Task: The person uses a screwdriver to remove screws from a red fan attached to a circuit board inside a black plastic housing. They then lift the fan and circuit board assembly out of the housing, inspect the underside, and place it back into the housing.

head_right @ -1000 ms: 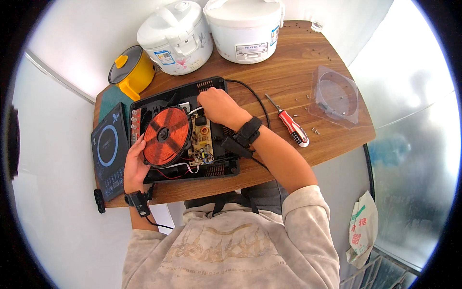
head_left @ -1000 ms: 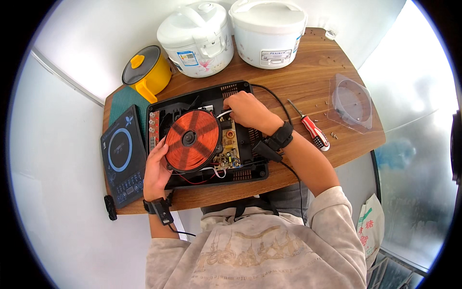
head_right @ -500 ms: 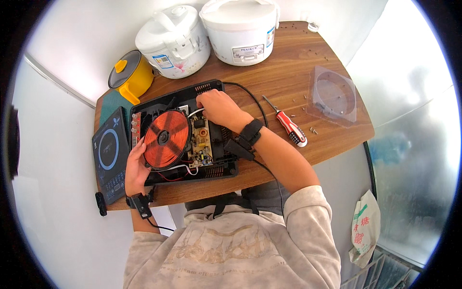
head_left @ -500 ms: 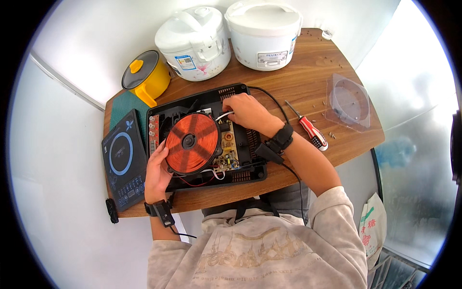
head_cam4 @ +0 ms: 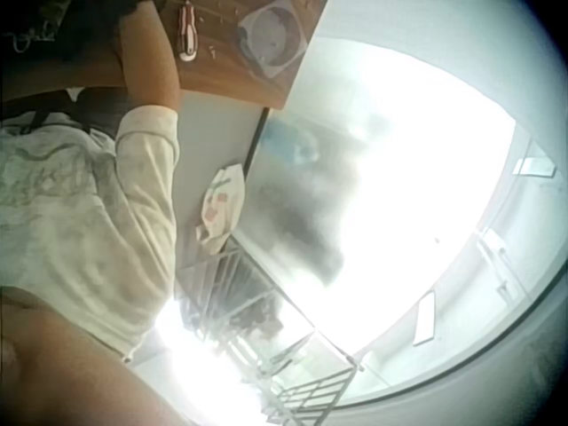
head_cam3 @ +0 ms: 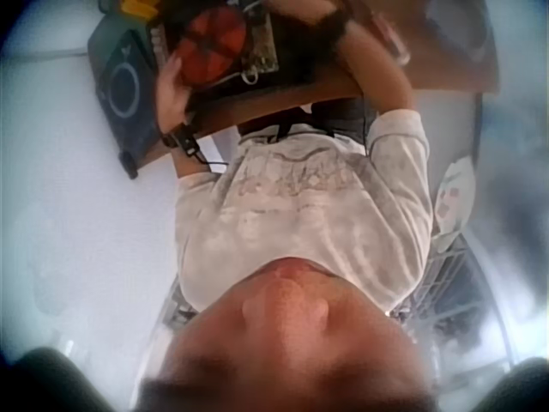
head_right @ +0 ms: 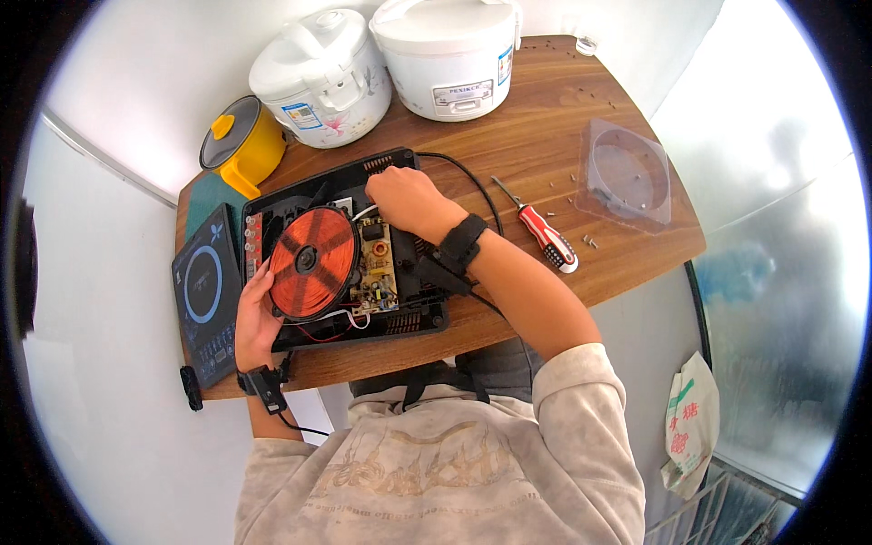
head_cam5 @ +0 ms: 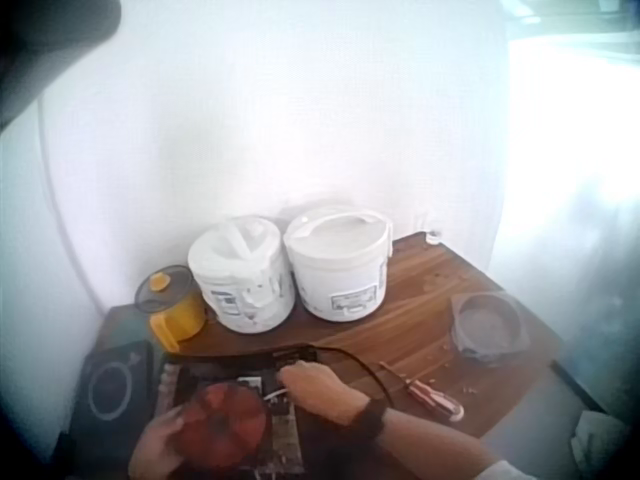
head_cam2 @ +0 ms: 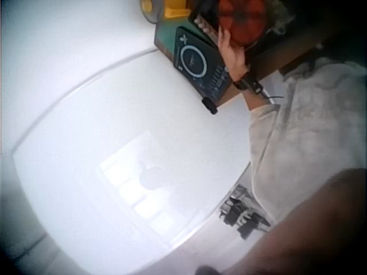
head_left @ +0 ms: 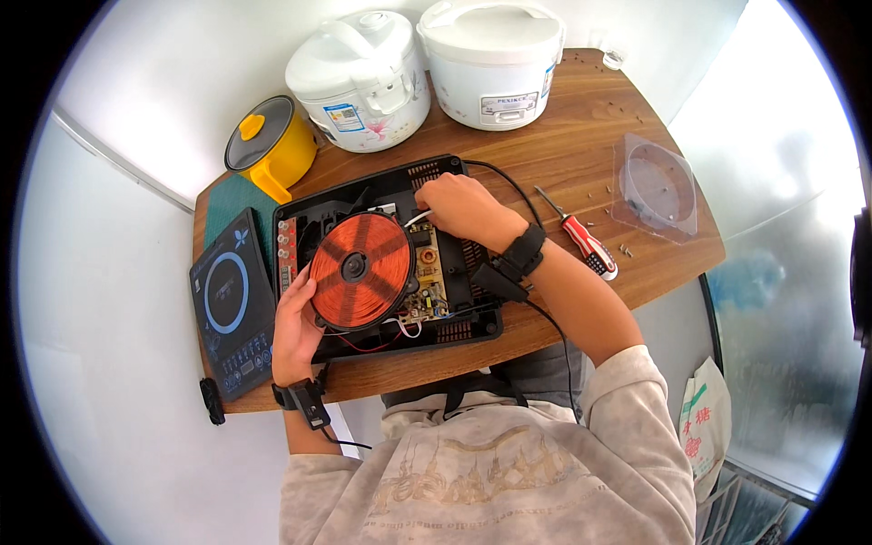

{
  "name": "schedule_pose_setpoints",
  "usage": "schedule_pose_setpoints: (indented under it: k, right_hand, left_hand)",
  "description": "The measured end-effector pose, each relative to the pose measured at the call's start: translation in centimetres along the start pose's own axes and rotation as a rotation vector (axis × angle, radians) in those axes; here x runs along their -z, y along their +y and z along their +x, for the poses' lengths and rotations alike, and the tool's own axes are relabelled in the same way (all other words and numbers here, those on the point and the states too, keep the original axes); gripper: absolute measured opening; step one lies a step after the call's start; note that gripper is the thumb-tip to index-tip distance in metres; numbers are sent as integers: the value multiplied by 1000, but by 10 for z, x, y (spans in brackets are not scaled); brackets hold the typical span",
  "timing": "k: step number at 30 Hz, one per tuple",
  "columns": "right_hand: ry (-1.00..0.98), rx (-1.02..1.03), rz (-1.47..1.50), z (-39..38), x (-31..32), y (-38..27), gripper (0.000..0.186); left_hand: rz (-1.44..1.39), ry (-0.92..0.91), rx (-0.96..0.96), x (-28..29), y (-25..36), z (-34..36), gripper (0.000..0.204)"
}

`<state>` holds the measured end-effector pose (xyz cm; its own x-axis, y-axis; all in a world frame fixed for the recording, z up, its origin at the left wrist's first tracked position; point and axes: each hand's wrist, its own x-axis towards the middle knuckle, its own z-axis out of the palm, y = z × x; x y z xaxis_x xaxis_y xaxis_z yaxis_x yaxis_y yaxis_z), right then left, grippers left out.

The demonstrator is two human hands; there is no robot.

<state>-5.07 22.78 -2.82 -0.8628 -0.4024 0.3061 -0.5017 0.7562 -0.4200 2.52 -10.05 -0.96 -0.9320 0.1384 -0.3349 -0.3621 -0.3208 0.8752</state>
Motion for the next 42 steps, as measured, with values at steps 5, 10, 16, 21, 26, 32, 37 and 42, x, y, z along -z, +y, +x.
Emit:
schedule_pose_setpoints:
  k: [5, 10, 16, 21, 26, 32, 37, 42]
  right_hand:
    - [-139, -87, -36, 4, 4, -4, 19]
    - [-146, -65, -85, 4, 5, -6, 18]
    - [-151, -44, -111, 5, 4, -5, 16]
    - [-152, -46, -85, 0, 3, -7, 17]
    - [-148, -13, -83, -6, 11, -15, 22]
    - [23, 163, -63, -22, 7, -24, 54]
    - [-81, 171, -32, -24, 10, -27, 75]
    - [-93, 182, -176, -25, 10, -33, 78]
  left_hand:
    - [27, 11, 2, 1, 0, 0, 58]
    - [38, 34, 8, -1, 1, -2, 62]
    - [41, 25, -5, 2, -2, 1, 63]
    - [22, 3, -8, 0, -1, -1, 62]
    - [9, -15, 9, 0, 1, -3, 62]
    - [33, 17, -3, 2, -1, -2, 62]
    - [36, 2, 2, 0, 0, -2, 61]
    - [40, -7, -11, 2, -1, -1, 60]
